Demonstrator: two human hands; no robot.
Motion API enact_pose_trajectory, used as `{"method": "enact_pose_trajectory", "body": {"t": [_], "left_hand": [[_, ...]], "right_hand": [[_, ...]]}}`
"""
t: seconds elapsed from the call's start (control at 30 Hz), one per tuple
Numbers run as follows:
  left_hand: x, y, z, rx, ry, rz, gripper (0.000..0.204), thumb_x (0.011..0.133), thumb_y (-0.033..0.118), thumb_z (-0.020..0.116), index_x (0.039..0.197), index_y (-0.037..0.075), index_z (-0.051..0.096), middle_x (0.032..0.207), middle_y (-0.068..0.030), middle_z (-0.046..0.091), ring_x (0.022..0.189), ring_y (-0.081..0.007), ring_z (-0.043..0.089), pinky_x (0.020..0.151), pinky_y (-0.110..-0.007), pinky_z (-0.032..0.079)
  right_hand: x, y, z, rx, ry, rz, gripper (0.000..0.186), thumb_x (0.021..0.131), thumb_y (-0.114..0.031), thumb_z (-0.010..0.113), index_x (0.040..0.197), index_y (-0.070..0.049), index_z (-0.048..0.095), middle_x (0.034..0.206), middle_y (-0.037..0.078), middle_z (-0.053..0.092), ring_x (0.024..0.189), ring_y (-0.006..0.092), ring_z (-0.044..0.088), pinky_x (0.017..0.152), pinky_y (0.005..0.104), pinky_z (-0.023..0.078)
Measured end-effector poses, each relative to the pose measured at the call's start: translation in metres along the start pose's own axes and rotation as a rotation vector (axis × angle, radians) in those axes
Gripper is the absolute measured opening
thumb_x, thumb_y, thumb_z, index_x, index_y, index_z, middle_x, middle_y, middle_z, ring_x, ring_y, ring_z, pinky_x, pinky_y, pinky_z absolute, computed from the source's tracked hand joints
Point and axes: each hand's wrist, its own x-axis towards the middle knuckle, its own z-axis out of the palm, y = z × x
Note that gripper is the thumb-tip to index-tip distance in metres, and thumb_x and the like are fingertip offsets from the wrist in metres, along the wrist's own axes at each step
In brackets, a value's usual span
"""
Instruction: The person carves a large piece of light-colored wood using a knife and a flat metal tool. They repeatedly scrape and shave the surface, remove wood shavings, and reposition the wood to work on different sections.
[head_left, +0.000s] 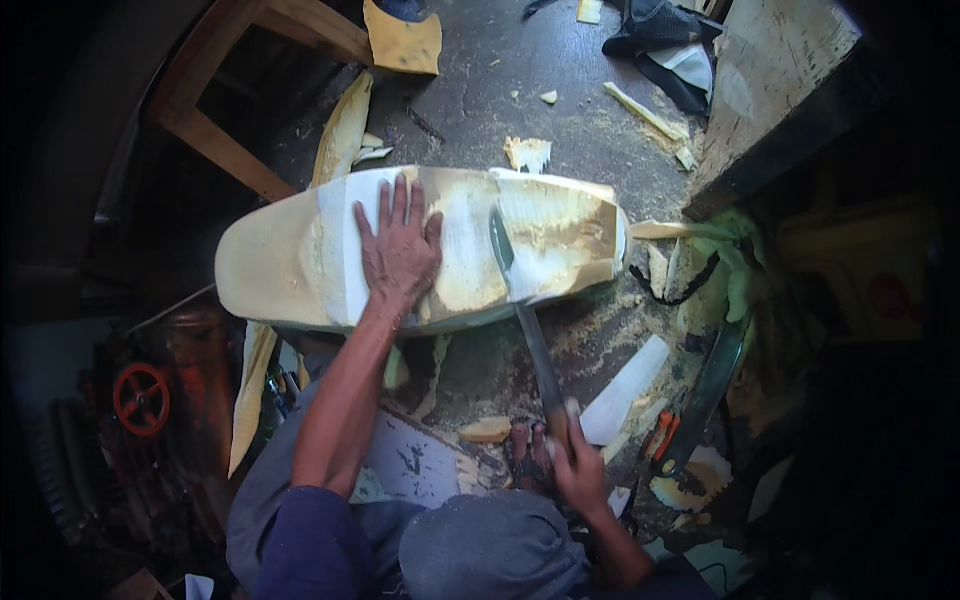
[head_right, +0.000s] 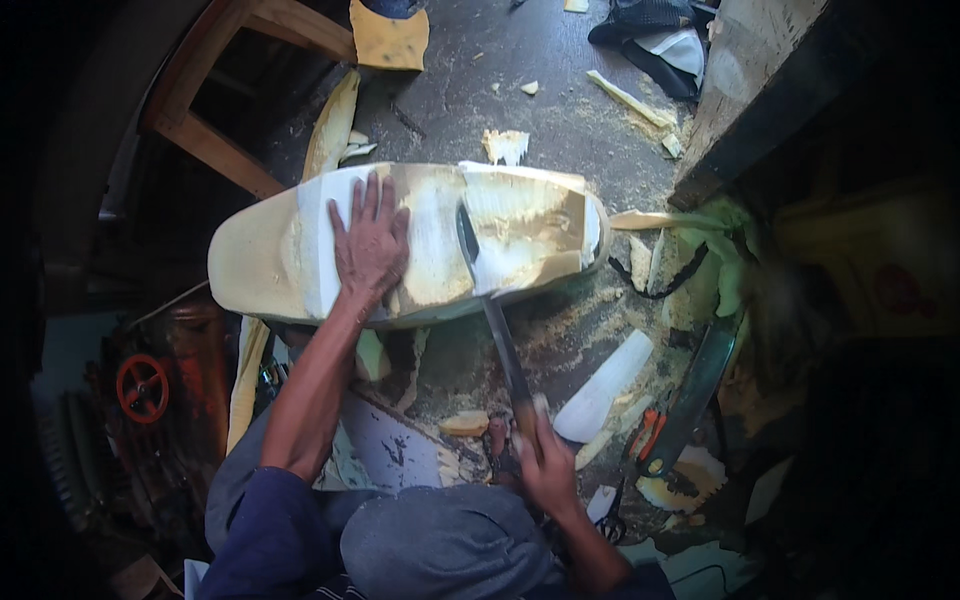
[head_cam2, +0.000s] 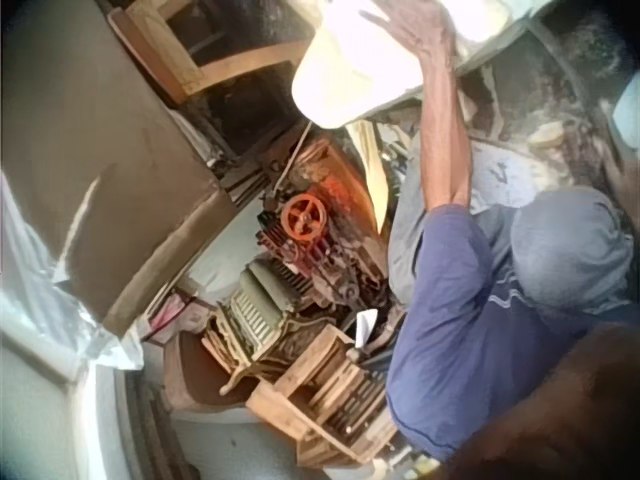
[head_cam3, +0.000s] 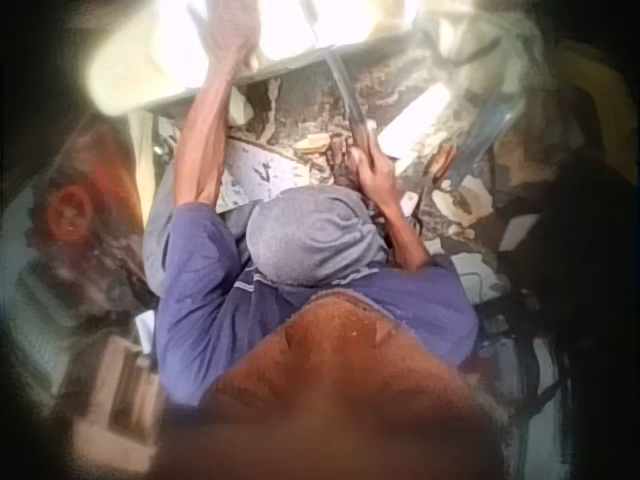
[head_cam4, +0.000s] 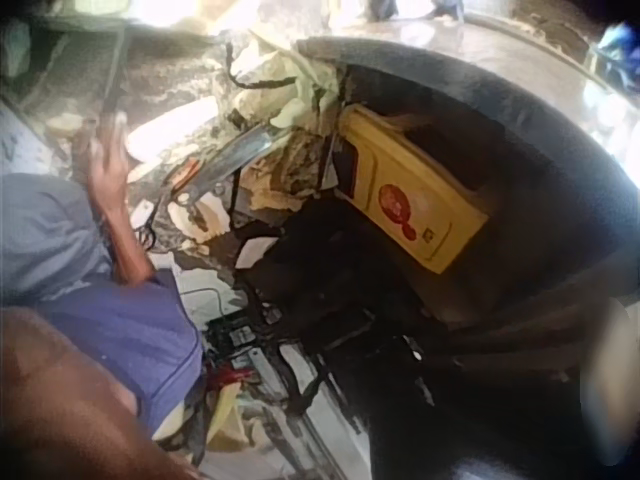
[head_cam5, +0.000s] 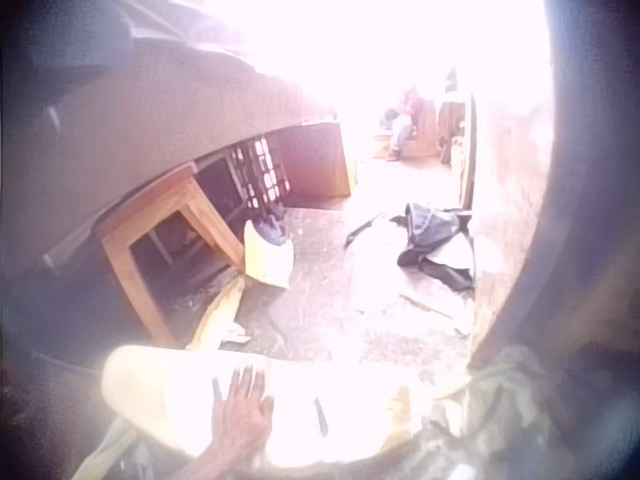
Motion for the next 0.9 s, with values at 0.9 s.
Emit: {"method": "enact_pose_trajectory", "body": {"t": [0.9], "left_hand": [[0.002,-0.018,0.022,-0.376,0.201,-0.052,0.055,0.109,0.030,0.035,0.156,0.001,0.044,0.161,-0.0146,0.045,0.153,-0.0327,0.036,0.128,-0.054,0.013]], "right_hand": [[0.029,-0.008,0.020,0.044,-0.069,-0.084,0.055,0.100,-0.017,0.063,0.149,0.004,0.048,0.103,0.028,0.070,0.087,0.0388,0.073,0.075,0.0463,0.054]]}}
